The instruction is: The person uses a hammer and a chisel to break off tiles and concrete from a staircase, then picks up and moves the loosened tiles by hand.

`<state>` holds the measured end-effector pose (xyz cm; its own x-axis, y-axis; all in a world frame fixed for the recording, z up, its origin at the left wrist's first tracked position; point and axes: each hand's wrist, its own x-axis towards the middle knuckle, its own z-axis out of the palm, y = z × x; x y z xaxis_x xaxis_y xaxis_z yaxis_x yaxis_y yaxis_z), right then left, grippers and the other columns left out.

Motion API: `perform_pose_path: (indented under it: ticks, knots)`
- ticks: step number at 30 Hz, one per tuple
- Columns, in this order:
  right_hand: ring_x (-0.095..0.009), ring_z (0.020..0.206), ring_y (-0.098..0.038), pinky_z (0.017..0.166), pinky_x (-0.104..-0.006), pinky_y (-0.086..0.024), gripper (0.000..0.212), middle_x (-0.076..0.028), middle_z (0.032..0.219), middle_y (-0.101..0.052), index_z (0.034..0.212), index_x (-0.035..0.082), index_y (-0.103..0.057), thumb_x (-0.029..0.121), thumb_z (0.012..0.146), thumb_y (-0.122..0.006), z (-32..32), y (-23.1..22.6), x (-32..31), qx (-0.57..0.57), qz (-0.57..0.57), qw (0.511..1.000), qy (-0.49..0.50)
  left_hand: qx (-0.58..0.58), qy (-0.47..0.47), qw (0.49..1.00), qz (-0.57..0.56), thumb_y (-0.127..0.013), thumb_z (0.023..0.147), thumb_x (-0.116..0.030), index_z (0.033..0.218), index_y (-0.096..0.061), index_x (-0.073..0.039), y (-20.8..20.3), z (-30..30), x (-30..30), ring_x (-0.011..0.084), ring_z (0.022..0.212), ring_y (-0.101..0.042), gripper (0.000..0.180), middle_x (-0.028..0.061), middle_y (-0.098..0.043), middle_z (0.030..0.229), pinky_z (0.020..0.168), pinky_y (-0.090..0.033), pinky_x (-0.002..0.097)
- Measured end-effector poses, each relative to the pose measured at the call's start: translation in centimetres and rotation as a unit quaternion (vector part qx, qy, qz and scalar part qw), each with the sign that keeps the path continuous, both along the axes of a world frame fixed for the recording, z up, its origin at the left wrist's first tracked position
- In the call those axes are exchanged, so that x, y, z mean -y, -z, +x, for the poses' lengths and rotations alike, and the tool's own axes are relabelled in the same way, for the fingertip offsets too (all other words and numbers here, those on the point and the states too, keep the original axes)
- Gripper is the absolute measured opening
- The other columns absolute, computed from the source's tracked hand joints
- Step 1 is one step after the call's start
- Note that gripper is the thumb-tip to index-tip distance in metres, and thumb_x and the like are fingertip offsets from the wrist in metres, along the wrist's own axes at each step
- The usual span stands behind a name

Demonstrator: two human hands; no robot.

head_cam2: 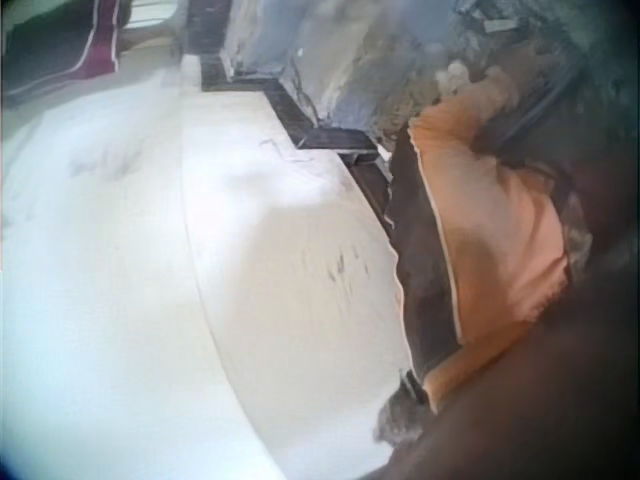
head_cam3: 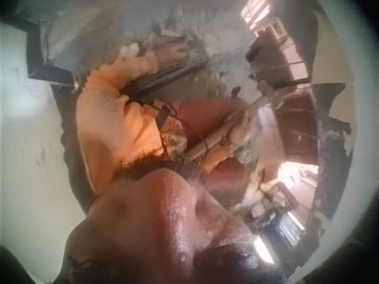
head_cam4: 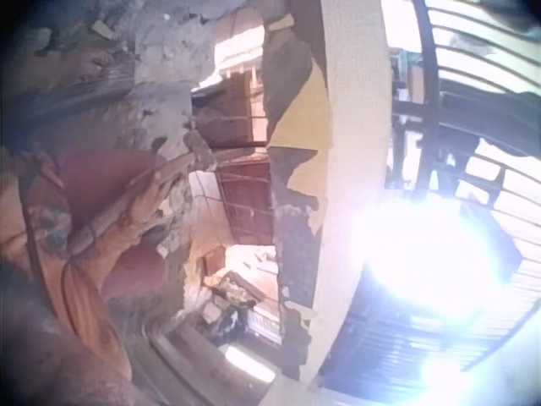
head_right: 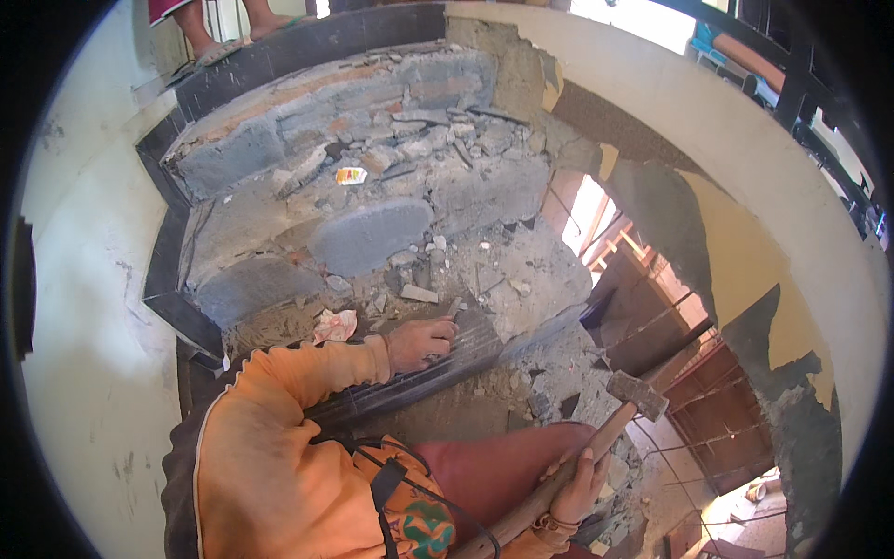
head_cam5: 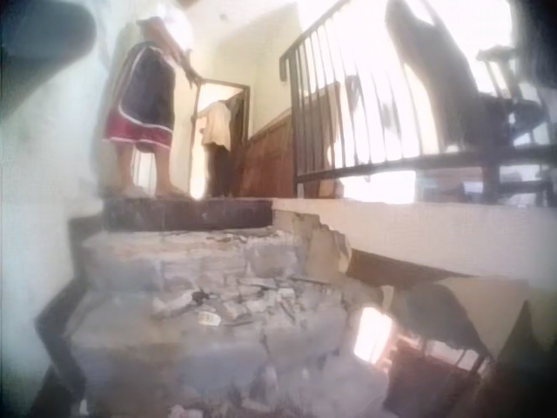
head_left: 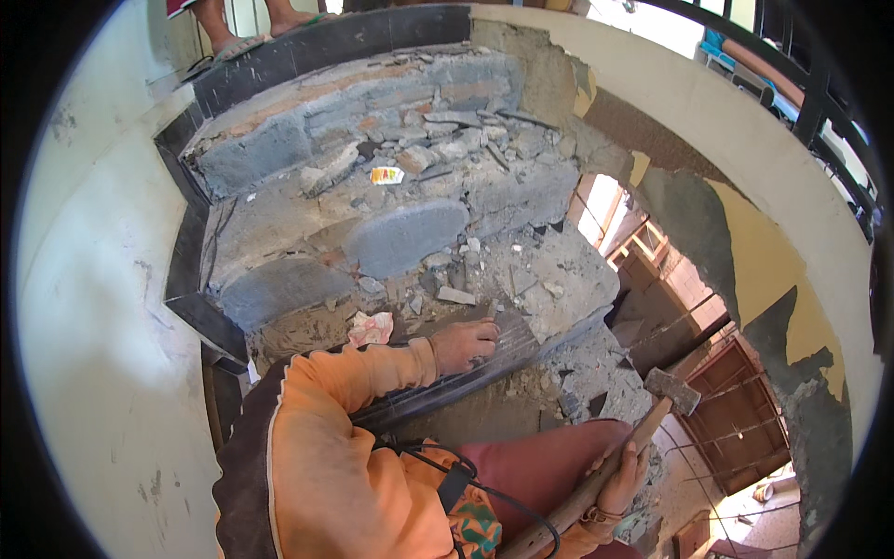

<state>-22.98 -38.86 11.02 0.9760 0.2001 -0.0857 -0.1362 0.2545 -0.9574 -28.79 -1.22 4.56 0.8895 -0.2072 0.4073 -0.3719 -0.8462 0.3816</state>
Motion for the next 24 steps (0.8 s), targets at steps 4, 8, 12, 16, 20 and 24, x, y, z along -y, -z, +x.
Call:
perform_pose_path:
  ticks: [4, 8, 12, 16, 20, 24]
  knots:
    - [-0.016, 0.049, -0.053, 0.042, -0.028, -0.046, 0.026, -0.007, 0.068, -0.054, 0.115, 0.006, -0.043, 0.023, 0.096, -0.049, 0.3, 0.8, -0.9, -0.014, -0.018, 1.0, -0.012, 0.043, -0.138, 0.989, 0.007, -0.066, 0.055, 0.008, 0.087, -0.055, -0.007, 0.0, -0.6, -1.7, 0.0366, 0.118, -0.053, 0.037, 0.0148, -0.054, 0.121, 0.09, -0.051, 0.0416]
    - [-0.016, 0.05, -0.053, 0.043, -0.0282, -0.046, 0.039, -0.007, 0.07, -0.054, 0.129, 0.006, -0.04, 0.023, 0.096, -0.05, 0.2, 2.1, -2.0, -0.016, -0.015, 0.999, -0.033, 0.022, -0.115, 0.992, -0.045, -0.064, 0.058, 0.008, 0.082, -0.055, -0.005, 0.7, -0.4, -2.5, 0.0368, 0.116, -0.055, 0.029, 0.0134, -0.056, 0.107, 0.089, -0.05, 0.0406]
    - [-0.016, 0.05, -0.053, 0.043, -0.028, -0.045, 0.044, -0.008, 0.071, -0.055, 0.135, 0.006, -0.038, 0.023, 0.096, -0.051, -1.4, 0.8, -3.8, -0.052, -0.074, 0.996, -0.01, 0.056, -0.073, 0.991, -0.093, -0.065, 0.06, 0.007, 0.082, -0.056, -0.007, -1.0, -0.4, -2.2, 0.0348, 0.111, -0.058, 0.028, 0.0131, -0.058, 0.108, 0.089, -0.05, 0.0401]
    - [-0.015, 0.05, -0.054, 0.043, -0.0283, -0.046, 0.022, -0.007, 0.072, -0.056, 0.112, 0.007, -0.047, 0.022, 0.097, -0.049, -1.9, 1.5, -4.3, -0.043, -0.047, 0.997, -0.043, 0.106, -0.147, 0.981, -0.066, -0.063, 0.06, 0.009, 0.081, -0.056, -0.006, -0.9, 1.5, -5.5, 0.0342, 0.112, -0.057, 0.027, 0.013, -0.059, 0.107, 0.091, -0.049, 0.04]
    - [-0.014, 0.052, -0.054, 0.045, -0.0269, -0.045, 0.019, -0.004, 0.072, -0.054, 0.111, 0.007, -0.048, 0.02, 0.097, -0.048, -3.6, 1.5, -3.2, -0.09, -0.068, 0.993, -0.032, 0.127, -0.186, 0.974, -0.004, -0.06, 0.063, 0.009, 0.085, -0.06, -0.006, -1.4, 4.1, -5.9, 0.0345, 0.112, -0.057, 0.026, 0.0136, -0.061, 0.105, 0.091, -0.049, 0.0397]
    - [-0.013, 0.058, -0.054, 0.051, -0.0281, -0.044, 0.02, -0.003, 0.073, -0.054, 0.107, 0.005, -0.049, 0.021, 0.096, -0.052, -5.2, 1.3, -3.1, -0.112, -0.045, 0.992, -0.022, 0.127, -0.167, 0.977, 0.026, -0.06, 0.072, 0.008, 0.083, -0.065, -0.003, 1.4, 7.5, -10.7, 0.0317, 0.094, -0.063, 0.017, 0.0151, -0.067, 0.093, 0.085, -0.048, 0.0357]
